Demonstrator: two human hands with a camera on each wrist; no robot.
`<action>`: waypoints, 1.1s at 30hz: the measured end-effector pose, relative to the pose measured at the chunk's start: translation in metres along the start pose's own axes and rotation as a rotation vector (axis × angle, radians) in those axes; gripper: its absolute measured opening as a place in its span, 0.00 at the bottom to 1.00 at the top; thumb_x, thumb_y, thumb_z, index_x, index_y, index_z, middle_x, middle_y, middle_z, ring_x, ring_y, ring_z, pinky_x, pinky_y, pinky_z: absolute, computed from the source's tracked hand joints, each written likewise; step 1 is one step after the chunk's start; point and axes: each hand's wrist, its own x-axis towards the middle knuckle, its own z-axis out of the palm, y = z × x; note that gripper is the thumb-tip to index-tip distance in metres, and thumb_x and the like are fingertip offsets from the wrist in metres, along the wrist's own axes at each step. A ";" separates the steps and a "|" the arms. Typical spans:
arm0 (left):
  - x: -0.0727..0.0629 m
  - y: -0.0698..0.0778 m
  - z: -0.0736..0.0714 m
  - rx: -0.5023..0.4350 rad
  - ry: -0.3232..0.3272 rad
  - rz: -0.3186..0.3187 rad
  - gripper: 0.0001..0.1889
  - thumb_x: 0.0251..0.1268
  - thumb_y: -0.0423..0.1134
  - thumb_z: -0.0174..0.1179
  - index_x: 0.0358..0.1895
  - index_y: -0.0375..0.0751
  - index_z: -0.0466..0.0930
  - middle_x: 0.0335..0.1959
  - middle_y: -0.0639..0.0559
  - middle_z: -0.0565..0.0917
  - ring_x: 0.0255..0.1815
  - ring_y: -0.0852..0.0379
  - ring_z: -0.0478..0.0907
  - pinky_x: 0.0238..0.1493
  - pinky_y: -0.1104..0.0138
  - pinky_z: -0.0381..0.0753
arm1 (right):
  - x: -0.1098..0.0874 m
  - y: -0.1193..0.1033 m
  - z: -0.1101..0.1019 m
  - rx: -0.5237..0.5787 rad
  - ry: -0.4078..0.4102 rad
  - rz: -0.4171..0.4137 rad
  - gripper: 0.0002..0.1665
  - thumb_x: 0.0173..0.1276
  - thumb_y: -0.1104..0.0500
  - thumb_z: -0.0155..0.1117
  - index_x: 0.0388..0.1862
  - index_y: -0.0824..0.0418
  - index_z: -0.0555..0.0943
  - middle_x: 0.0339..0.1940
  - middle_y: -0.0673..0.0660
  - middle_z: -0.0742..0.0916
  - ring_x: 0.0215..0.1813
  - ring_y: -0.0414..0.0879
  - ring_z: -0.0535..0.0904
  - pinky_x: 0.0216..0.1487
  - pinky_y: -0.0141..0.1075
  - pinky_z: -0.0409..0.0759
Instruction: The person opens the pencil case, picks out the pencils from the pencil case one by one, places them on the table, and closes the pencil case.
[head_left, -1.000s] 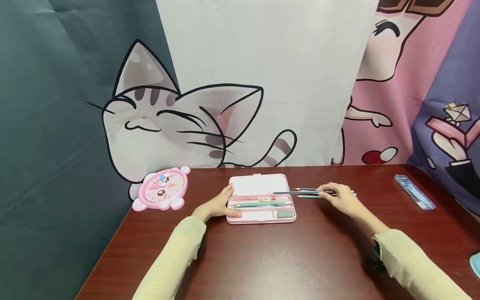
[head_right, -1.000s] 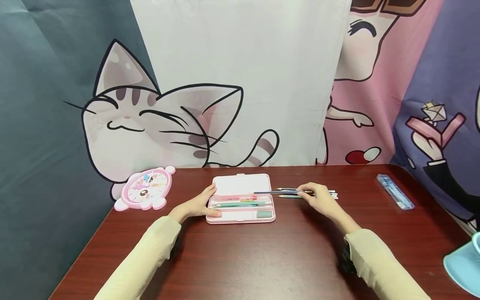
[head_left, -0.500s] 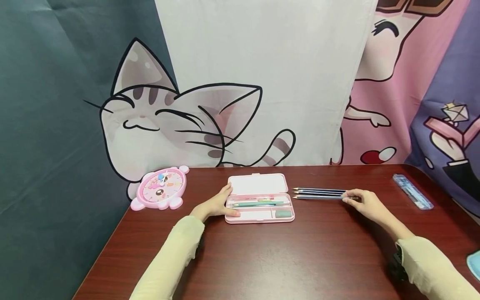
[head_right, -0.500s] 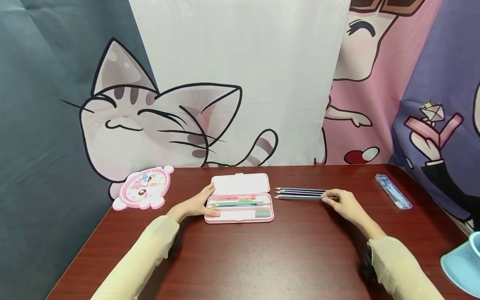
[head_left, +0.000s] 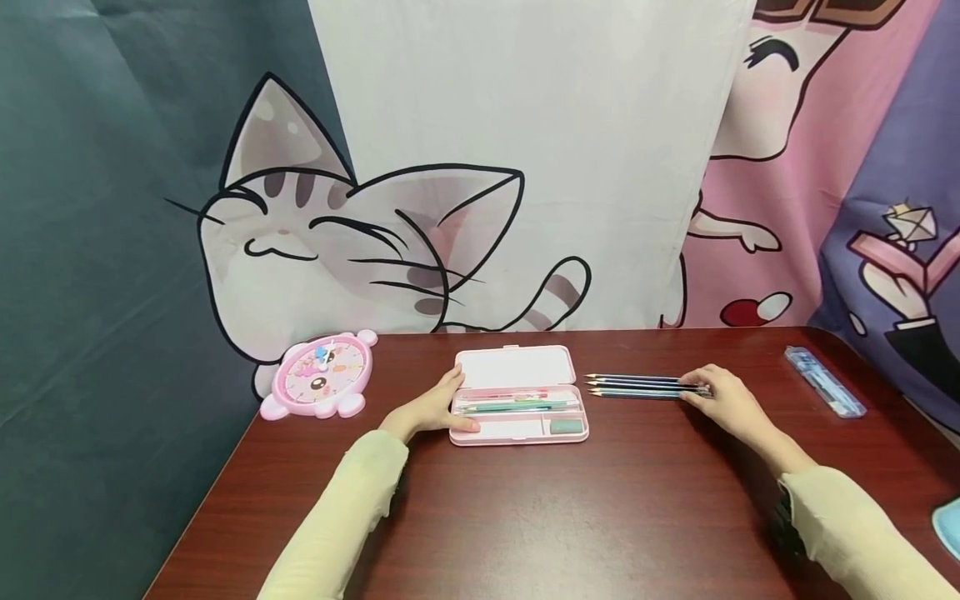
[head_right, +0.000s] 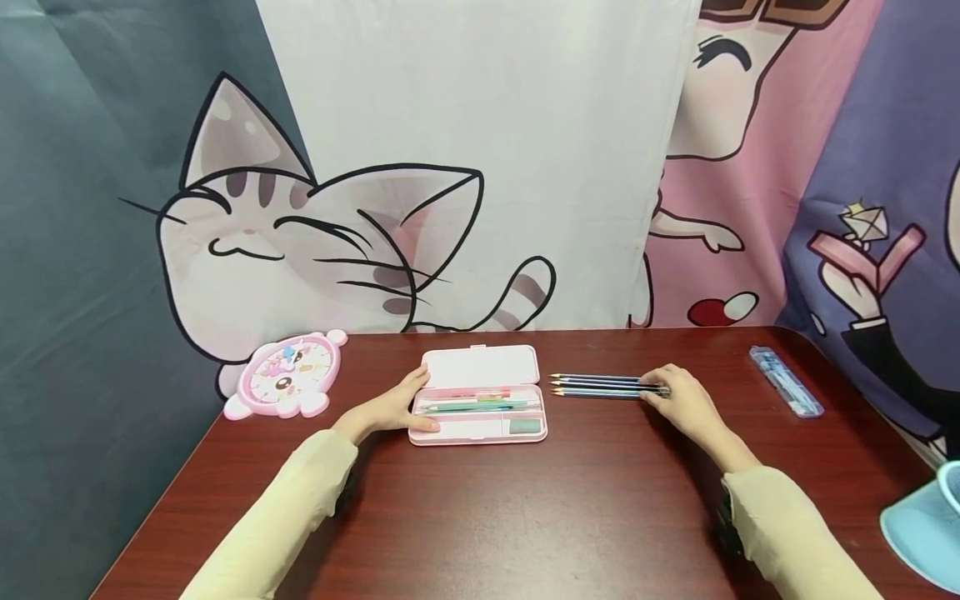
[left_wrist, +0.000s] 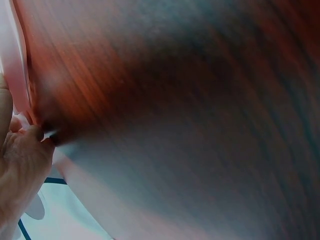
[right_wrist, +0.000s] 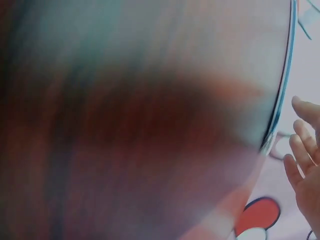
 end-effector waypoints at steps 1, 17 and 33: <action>0.000 -0.001 0.000 -0.002 0.001 0.001 0.53 0.46 0.48 0.69 0.70 0.30 0.45 0.74 0.42 0.41 0.75 0.46 0.41 0.72 0.53 0.47 | 0.002 -0.005 0.002 0.013 -0.002 -0.005 0.11 0.49 0.65 0.70 0.33 0.65 0.82 0.30 0.59 0.83 0.32 0.51 0.75 0.33 0.37 0.71; 0.001 -0.001 -0.001 -0.008 0.001 0.004 0.54 0.46 0.47 0.69 0.71 0.30 0.44 0.75 0.42 0.40 0.75 0.48 0.39 0.72 0.55 0.46 | 0.047 -0.110 0.063 0.329 -0.340 -0.105 0.13 0.58 0.61 0.65 0.43 0.64 0.82 0.39 0.59 0.85 0.37 0.48 0.77 0.39 0.37 0.76; 0.001 -0.004 0.000 -0.023 -0.003 0.005 0.54 0.46 0.50 0.69 0.71 0.32 0.44 0.75 0.44 0.39 0.75 0.48 0.39 0.73 0.55 0.45 | 0.051 -0.119 0.067 0.315 -0.293 -0.226 0.05 0.58 0.67 0.63 0.35 0.64 0.82 0.32 0.54 0.84 0.34 0.39 0.77 0.38 0.33 0.79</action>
